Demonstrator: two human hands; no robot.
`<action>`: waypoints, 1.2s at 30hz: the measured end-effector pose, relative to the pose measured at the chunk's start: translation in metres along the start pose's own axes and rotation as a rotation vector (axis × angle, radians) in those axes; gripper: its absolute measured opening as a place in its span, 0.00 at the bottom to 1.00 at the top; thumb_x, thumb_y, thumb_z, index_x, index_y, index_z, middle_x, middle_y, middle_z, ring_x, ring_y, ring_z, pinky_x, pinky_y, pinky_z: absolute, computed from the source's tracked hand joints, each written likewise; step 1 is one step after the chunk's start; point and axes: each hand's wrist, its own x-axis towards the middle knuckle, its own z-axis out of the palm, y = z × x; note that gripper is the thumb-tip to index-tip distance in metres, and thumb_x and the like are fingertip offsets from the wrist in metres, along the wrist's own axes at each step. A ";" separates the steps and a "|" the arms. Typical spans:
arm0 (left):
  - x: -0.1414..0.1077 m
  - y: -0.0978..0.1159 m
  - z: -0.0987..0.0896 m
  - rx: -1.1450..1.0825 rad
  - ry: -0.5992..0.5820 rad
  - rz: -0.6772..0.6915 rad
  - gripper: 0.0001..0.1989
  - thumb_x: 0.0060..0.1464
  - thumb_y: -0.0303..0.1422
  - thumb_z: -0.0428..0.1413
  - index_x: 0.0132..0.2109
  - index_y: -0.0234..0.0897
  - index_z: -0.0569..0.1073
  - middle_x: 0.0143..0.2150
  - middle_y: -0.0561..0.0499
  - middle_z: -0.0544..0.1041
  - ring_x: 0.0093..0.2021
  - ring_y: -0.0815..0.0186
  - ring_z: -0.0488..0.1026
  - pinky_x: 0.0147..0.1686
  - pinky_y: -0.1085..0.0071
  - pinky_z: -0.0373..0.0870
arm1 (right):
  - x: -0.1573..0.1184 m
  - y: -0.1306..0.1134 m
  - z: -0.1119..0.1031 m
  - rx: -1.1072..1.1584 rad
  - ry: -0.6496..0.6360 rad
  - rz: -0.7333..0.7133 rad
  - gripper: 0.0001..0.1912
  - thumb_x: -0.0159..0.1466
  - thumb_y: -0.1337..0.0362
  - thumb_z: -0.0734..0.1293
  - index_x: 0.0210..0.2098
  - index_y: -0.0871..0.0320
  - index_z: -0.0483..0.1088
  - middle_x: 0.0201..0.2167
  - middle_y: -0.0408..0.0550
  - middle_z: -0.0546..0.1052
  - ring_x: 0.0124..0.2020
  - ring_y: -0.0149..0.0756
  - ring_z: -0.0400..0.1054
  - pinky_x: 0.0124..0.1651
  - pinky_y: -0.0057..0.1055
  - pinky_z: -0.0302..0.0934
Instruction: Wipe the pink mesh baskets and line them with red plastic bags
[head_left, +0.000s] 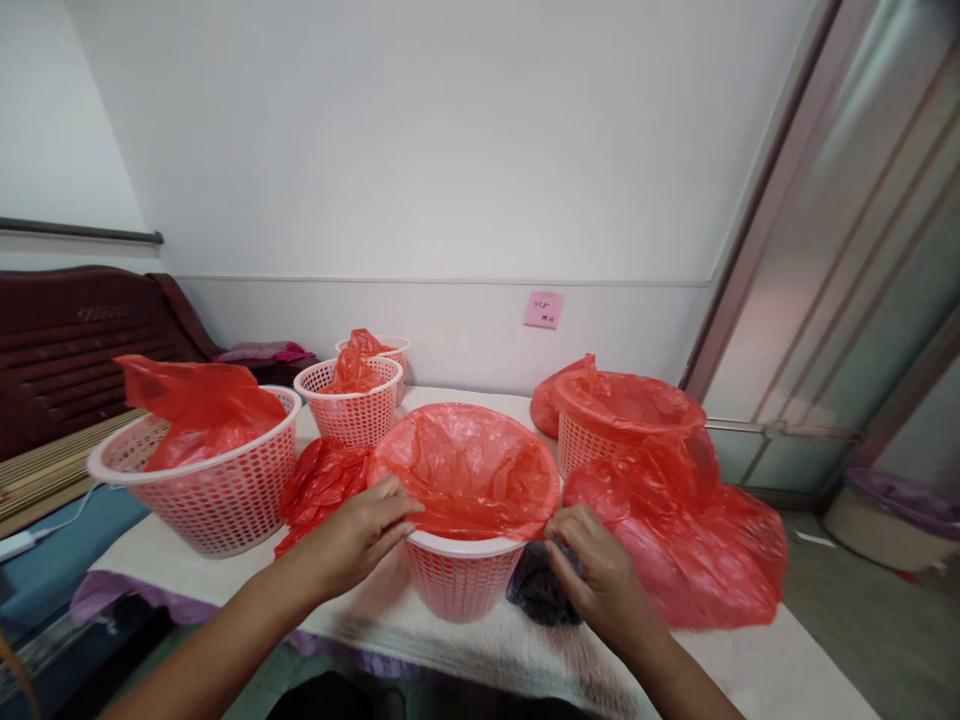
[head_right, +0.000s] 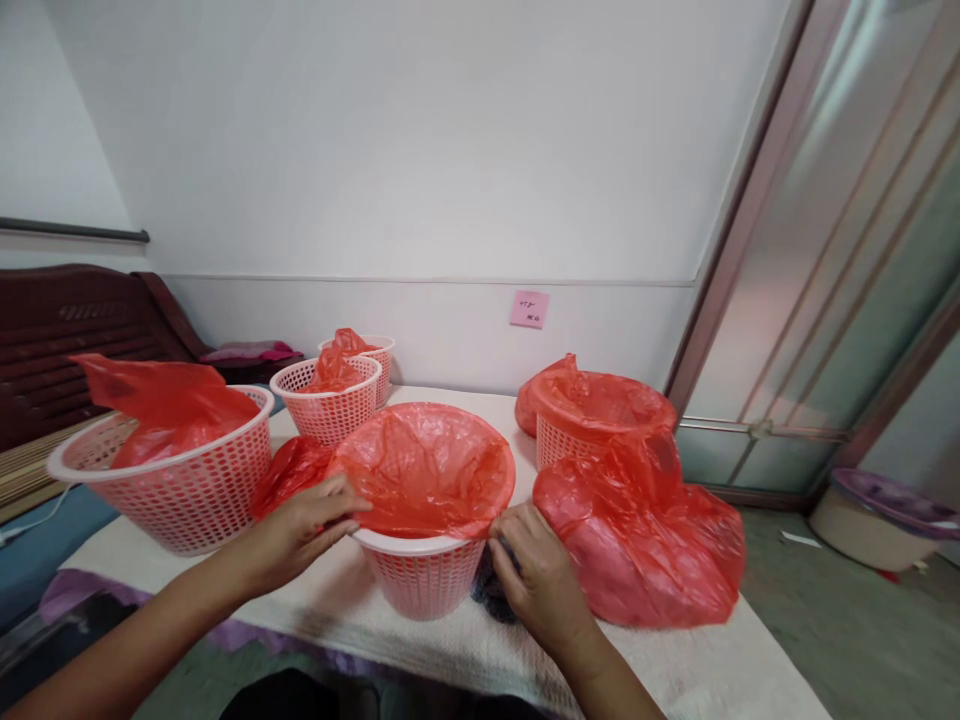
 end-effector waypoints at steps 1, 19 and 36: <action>0.001 0.001 -0.001 0.011 -0.008 0.012 0.10 0.64 0.31 0.47 0.44 0.41 0.73 0.38 0.51 0.72 0.38 0.67 0.70 0.38 0.69 0.68 | 0.000 0.000 0.000 -0.008 0.000 -0.004 0.07 0.67 0.70 0.57 0.34 0.54 0.64 0.32 0.46 0.68 0.37 0.37 0.63 0.40 0.36 0.61; -0.046 -0.010 0.065 -0.164 0.227 0.050 0.13 0.59 0.21 0.48 0.45 0.40 0.72 0.42 0.47 0.72 0.44 0.63 0.68 0.45 0.66 0.66 | -0.015 0.003 0.014 -0.058 -0.051 -0.005 0.07 0.67 0.71 0.57 0.35 0.56 0.64 0.35 0.48 0.67 0.38 0.37 0.62 0.41 0.37 0.62; 0.000 -0.018 0.051 -1.081 0.555 -0.791 0.16 0.54 0.47 0.53 0.36 0.37 0.68 0.34 0.50 0.75 0.31 0.67 0.74 0.35 0.66 0.73 | -0.025 0.007 0.021 -0.056 0.187 0.183 0.20 0.67 0.67 0.57 0.58 0.52 0.60 0.47 0.53 0.72 0.49 0.42 0.68 0.50 0.43 0.66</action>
